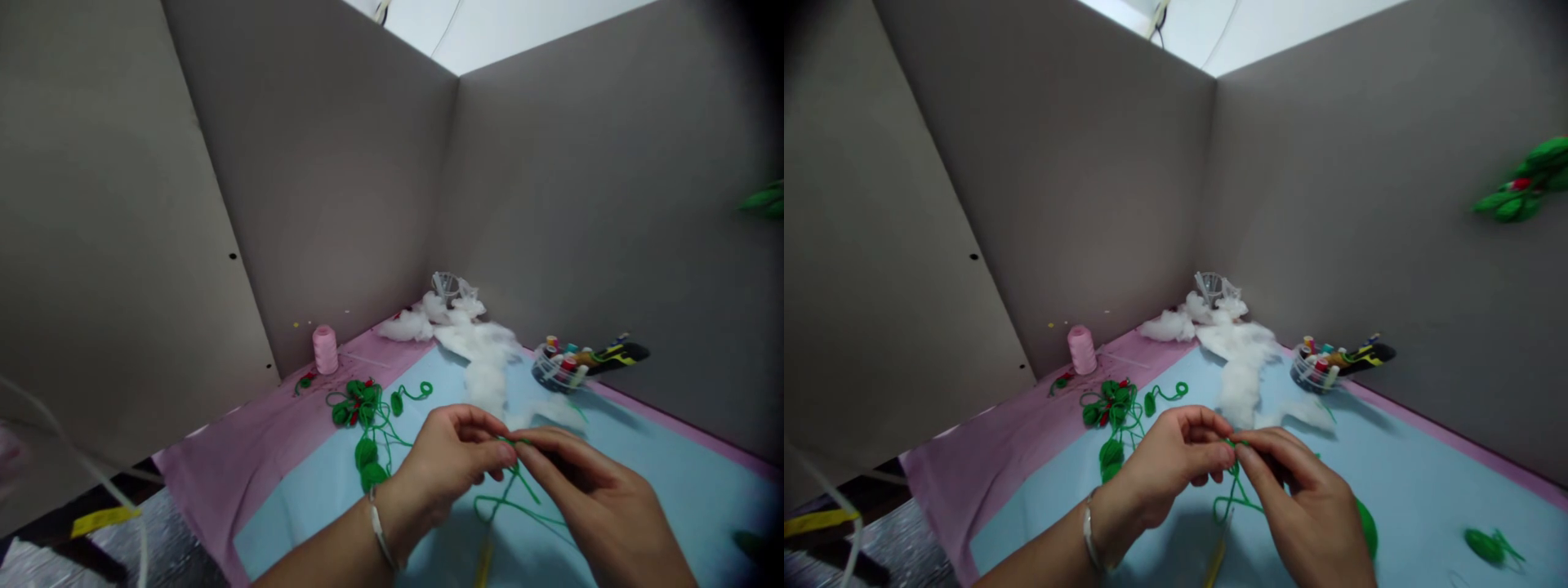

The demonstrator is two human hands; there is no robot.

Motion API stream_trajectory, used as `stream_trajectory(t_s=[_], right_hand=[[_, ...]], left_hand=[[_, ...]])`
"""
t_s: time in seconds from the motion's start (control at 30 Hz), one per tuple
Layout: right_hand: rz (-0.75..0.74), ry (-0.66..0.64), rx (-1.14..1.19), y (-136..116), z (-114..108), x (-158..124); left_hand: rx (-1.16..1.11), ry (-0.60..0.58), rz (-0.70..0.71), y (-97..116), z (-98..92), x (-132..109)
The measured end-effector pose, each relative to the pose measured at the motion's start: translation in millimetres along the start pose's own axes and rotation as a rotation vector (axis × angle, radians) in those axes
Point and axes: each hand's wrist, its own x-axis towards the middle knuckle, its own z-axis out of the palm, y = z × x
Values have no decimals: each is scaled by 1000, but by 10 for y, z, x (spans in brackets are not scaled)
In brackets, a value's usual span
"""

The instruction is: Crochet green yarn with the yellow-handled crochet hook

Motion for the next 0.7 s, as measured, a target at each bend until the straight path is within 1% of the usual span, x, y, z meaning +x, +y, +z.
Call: stream_trajectory(t_s=[0.07,0.2,0.27,0.33,0.43,0.5,0.57,0.7], right_hand=[[63,10,67,6,-4,-8],[254,-2,221,86,0,-14],[321,-20,272,130,16,-15],[364,-80,311,153,32,-19],[424,-235,316,132,38,-25],[441,-324,277,85,29,-24],[424,-363,231,30,22,-17],[311,-335,135,-52,29,5]], left_hand=[[-31,-11,-30,7,-22,-5],[-176,-49,-70,5,-37,-5],[-235,-40,-67,-3,-32,1],[-241,4,-42,-13,-29,8],[-207,79,-6,-21,-47,16],[-186,98,0,-20,-68,17],[-176,90,-9,-13,-85,14],[-180,33,-76,9,-83,5]])
